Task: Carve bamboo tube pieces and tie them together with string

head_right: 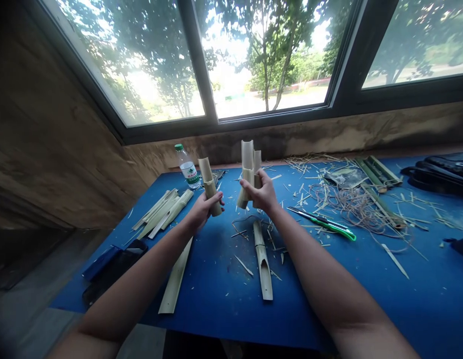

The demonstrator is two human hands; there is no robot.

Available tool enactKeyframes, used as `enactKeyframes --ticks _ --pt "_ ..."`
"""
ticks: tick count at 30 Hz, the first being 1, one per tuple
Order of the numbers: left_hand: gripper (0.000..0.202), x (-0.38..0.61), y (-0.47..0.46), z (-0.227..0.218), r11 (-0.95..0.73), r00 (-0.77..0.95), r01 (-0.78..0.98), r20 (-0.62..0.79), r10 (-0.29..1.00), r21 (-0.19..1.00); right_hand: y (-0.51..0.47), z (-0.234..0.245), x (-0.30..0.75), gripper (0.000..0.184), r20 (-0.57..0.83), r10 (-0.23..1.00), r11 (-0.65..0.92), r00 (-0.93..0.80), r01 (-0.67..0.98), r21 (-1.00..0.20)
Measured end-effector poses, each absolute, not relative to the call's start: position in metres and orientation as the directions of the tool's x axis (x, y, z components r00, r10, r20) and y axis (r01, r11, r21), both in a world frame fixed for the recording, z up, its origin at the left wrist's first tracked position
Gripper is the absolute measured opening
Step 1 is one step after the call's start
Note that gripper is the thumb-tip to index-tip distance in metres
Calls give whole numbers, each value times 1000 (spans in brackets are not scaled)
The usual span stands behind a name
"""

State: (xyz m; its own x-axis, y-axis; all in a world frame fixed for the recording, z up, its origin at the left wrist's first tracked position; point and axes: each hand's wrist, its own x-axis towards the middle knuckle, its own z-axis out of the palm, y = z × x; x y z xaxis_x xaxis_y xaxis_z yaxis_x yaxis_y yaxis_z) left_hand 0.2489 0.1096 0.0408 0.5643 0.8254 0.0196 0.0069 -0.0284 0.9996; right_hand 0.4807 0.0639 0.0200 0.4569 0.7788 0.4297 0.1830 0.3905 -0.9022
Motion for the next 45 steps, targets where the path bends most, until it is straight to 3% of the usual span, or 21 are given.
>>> enactKeyframes --ticks 8,18,27,34,39,45 --pt "91 260 115 32 27 735 -52 20 678 998 52 24 440 44 505 819 413 271 331 -848" --pt "90 247 116 23 -50 625 -85 92 775 995 56 16 430 23 576 809 484 119 420 -768" --pt "89 246 115 23 -95 578 -120 147 803 988 54 15 426 14 595 785 485 172 428 -763" --pt "88 243 116 26 -74 584 -161 156 797 984 54 20 432 20 556 750 486 358 272 -831" --pt "89 240 119 22 -9 654 -167 118 747 986 51 21 428 30 535 790 501 298 190 -845" --pt "89 241 118 21 -5 673 -94 67 737 996 52 13 418 29 556 788 498 265 257 -828"
